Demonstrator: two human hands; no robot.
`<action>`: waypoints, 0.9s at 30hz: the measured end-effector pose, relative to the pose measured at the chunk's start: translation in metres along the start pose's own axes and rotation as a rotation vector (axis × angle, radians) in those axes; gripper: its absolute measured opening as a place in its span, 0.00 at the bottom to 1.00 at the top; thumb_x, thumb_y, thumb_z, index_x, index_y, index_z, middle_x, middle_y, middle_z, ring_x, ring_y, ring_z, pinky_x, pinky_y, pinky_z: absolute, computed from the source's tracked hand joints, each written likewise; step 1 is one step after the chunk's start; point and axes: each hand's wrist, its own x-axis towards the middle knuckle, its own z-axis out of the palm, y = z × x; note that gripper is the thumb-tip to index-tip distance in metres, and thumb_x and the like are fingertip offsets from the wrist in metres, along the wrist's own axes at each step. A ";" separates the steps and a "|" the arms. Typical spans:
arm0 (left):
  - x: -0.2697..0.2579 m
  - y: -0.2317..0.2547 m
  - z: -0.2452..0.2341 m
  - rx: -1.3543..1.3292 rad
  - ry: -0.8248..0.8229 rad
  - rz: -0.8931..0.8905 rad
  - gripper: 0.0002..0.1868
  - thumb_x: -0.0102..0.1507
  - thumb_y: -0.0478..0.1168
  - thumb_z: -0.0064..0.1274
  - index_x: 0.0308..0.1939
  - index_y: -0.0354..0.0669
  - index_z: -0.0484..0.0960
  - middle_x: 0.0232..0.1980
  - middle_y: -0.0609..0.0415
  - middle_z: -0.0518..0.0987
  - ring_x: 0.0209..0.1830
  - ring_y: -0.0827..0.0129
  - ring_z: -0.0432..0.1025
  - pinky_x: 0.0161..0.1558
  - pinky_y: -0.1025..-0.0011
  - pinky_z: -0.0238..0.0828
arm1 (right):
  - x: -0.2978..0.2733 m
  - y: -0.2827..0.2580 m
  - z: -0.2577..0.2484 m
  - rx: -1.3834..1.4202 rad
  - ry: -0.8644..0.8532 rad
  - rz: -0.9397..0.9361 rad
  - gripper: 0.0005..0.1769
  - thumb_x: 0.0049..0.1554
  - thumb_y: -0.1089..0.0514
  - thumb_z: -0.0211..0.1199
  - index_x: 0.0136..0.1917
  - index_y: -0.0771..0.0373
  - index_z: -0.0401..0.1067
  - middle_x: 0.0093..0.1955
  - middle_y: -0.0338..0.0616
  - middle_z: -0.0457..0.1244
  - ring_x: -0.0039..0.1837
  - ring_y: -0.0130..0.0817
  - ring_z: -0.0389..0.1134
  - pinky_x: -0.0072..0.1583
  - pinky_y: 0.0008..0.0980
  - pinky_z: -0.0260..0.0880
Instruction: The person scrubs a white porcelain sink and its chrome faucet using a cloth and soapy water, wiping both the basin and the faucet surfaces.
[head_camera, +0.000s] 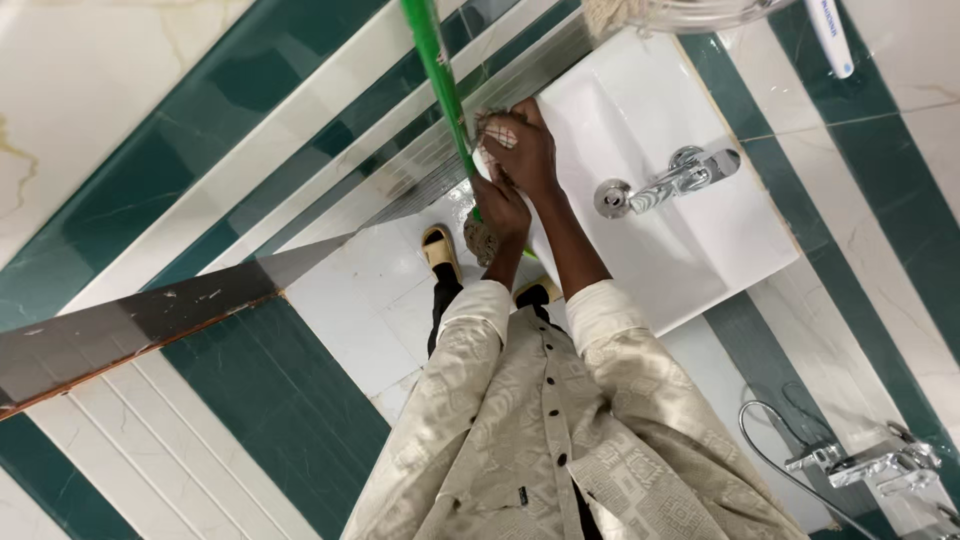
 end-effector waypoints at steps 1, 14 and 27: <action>0.003 -0.001 0.004 0.058 0.051 0.088 0.27 0.76 0.46 0.32 0.70 0.25 0.59 0.60 0.22 0.72 0.56 0.32 0.70 0.55 0.49 0.67 | -0.001 0.002 0.003 -0.020 0.023 -0.005 0.18 0.52 0.55 0.78 0.56 0.58 0.81 0.55 0.45 0.60 0.56 0.41 0.67 0.56 0.39 0.72; 0.017 -0.035 -0.078 -0.455 -0.354 -0.135 0.18 0.70 0.45 0.47 0.57 0.33 0.70 0.52 0.39 0.72 0.47 0.47 0.71 0.47 0.56 0.70 | -0.034 -0.038 -0.003 -0.195 -0.101 0.041 0.22 0.53 0.58 0.72 0.61 0.45 0.78 0.61 0.45 0.57 0.62 0.49 0.62 0.58 0.47 0.67; 0.144 0.030 -0.094 -0.487 -0.627 0.396 0.10 0.72 0.41 0.52 0.48 0.37 0.77 0.33 0.53 0.80 0.31 0.68 0.77 0.35 0.67 0.72 | -0.150 -0.076 -0.045 -0.598 -0.130 0.172 0.25 0.45 0.60 0.74 0.57 0.43 0.79 0.64 0.45 0.58 0.61 0.49 0.62 0.56 0.51 0.62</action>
